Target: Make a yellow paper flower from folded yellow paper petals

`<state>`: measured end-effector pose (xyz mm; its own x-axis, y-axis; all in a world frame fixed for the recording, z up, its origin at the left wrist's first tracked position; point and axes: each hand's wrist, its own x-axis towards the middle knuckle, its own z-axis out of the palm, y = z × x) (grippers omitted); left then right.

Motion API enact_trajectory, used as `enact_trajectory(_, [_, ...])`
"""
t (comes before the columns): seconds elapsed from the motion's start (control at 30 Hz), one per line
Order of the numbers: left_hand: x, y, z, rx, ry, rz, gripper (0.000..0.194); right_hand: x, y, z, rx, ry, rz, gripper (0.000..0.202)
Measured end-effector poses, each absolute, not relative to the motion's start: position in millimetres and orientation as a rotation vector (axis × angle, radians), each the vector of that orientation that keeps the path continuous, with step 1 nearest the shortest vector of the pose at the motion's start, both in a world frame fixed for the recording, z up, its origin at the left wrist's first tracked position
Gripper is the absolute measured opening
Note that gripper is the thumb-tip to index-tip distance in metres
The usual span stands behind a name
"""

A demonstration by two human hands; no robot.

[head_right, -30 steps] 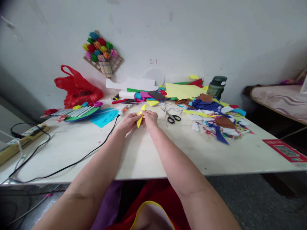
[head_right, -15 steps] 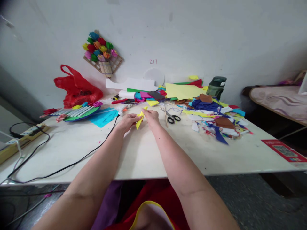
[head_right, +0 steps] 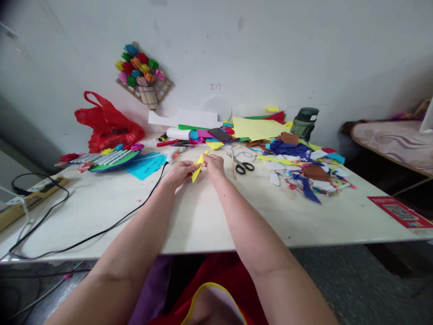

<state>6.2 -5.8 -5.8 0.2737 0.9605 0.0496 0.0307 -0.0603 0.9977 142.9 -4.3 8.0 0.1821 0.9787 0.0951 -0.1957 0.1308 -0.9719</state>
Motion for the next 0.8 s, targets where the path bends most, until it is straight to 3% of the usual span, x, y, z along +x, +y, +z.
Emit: enact_trajectory(0.8, [8.2, -9.7, 0.3, 1.203, 0.880, 0.862, 0.030, 149.1, 5.8, -0.7, -1.169, -1.081, 0.908, 0.027])
